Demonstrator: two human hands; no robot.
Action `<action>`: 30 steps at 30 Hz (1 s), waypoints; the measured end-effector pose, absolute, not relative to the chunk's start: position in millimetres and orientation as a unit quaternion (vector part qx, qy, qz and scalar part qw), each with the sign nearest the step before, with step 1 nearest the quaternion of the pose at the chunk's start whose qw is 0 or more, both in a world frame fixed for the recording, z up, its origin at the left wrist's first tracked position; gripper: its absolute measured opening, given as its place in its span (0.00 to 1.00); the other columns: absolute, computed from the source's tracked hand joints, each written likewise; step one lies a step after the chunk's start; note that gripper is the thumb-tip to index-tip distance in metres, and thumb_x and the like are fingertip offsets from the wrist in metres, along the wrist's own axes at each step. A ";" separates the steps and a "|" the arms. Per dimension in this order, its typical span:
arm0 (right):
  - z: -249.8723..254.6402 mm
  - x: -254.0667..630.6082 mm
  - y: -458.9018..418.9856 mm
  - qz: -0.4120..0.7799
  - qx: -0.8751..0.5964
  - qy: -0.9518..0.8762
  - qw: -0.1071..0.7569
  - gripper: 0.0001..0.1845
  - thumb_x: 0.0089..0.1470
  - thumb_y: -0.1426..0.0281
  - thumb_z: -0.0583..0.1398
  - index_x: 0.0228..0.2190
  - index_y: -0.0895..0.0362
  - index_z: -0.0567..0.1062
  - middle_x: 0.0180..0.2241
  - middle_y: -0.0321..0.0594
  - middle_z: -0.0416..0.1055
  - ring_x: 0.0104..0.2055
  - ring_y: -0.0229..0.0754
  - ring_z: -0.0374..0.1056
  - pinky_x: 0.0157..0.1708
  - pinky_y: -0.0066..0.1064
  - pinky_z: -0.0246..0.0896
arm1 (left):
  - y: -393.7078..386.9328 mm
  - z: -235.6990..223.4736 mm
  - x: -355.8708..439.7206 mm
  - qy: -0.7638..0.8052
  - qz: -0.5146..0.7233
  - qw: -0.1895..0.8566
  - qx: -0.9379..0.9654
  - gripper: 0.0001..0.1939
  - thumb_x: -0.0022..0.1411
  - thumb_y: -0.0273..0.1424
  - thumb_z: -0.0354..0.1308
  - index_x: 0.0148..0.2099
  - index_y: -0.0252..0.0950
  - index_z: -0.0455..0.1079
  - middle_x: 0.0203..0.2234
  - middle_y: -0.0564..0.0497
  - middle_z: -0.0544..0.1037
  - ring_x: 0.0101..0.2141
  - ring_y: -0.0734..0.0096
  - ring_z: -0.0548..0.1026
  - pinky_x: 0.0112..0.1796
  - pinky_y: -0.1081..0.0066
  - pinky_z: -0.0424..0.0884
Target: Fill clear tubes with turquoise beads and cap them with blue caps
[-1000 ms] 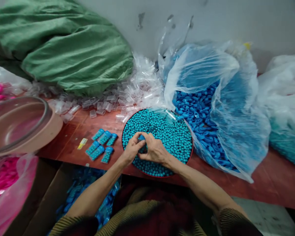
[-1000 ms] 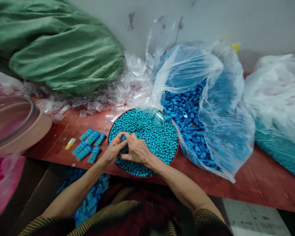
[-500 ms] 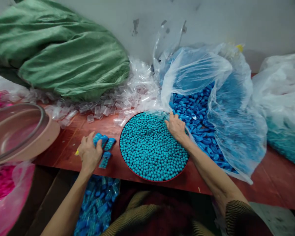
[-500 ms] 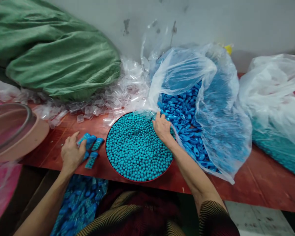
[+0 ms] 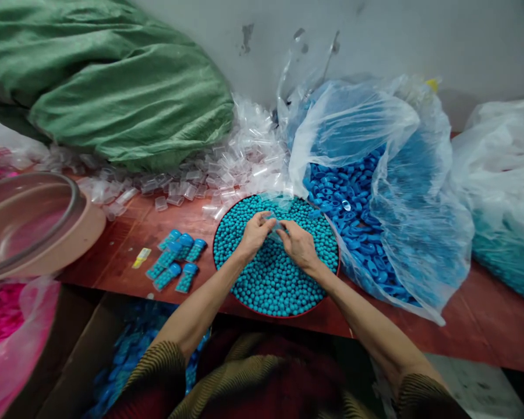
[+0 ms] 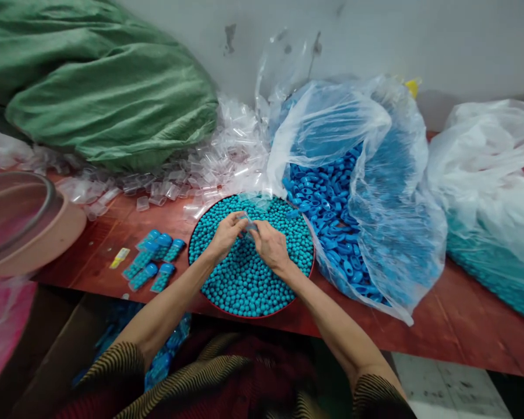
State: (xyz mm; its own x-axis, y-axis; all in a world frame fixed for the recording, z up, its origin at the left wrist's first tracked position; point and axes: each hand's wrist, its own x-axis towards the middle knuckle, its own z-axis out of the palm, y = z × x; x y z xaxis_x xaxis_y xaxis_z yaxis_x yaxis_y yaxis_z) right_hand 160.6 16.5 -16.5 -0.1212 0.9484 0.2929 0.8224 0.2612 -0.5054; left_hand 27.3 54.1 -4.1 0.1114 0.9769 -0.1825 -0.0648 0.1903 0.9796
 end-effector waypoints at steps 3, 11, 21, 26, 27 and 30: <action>-11.5 158.3 17.6 0.175 -0.591 -0.743 0.259 0.13 0.60 0.69 0.50 0.43 0.58 0.70 0.40 0.45 0.74 0.42 0.44 0.70 0.40 0.32 0.61 | 53.9 -6.8 26.5 0.479 0.455 0.642 0.389 0.13 0.47 0.33 0.64 0.34 0.32 0.68 0.23 0.55 0.72 0.25 0.78 0.68 0.26 0.78 0.61; 7.7 161.4 25.7 0.276 -0.582 -0.719 0.261 0.09 0.57 0.68 0.52 0.34 0.58 0.69 0.31 0.41 0.73 0.34 0.40 0.68 0.33 0.29 0.58 | 54.9 1.8 25.7 0.458 0.470 0.708 0.262 0.13 0.47 0.32 0.65 0.25 0.32 0.64 0.18 0.57 0.69 0.20 0.81 0.66 0.25 0.77 0.63; 3.9 141.0 4.8 0.646 -0.462 -0.487 0.363 0.17 0.52 0.54 0.54 0.31 0.56 0.64 0.24 0.32 0.65 0.20 0.32 0.61 0.16 0.24 0.56 | 39.1 14.9 20.7 0.377 0.424 0.753 0.332 0.19 0.47 0.41 0.66 0.34 0.34 0.64 0.29 0.48 0.79 0.21 0.74 0.72 0.22 0.76 0.63; 4.7 129.1 -1.5 0.626 -0.432 -0.541 0.358 0.15 0.53 0.56 0.53 0.27 0.55 0.63 0.16 0.27 0.56 0.14 0.29 0.49 0.12 0.21 0.46 | 35.5 17.1 12.7 0.361 0.407 0.781 0.308 0.20 0.46 0.42 0.67 0.30 0.34 0.63 0.22 0.50 0.77 0.28 0.64 0.77 0.27 0.72 0.69; 4.4 127.8 -1.0 0.613 -0.434 -0.554 0.359 0.14 0.54 0.57 0.53 0.28 0.55 0.64 0.15 0.26 0.55 0.14 0.29 0.48 0.12 0.21 0.45 | 35.3 17.4 12.3 0.359 0.410 0.784 0.298 0.19 0.46 0.40 0.67 0.30 0.34 0.63 0.21 0.50 0.77 0.31 0.62 0.78 0.29 0.71 0.70; 5.6 124.3 -0.3 0.608 -0.442 -0.549 0.366 0.13 0.55 0.59 0.52 0.36 0.55 0.65 0.17 0.26 0.55 0.14 0.30 0.48 0.12 0.22 0.48 | 35.4 18.3 15.3 0.369 0.411 0.789 0.269 0.16 0.49 0.38 0.65 0.30 0.33 0.64 0.19 0.51 0.76 0.33 0.60 0.78 0.34 0.67 0.72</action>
State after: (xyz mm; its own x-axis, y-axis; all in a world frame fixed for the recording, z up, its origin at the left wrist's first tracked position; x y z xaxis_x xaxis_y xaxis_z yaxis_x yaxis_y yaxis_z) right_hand 124.3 -0.3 5.6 -0.3421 0.9299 -0.1352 0.0394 -0.1296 -0.9908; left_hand 15.3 35.4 18.3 0.3898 0.8473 -0.3606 -0.4509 0.5171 0.7275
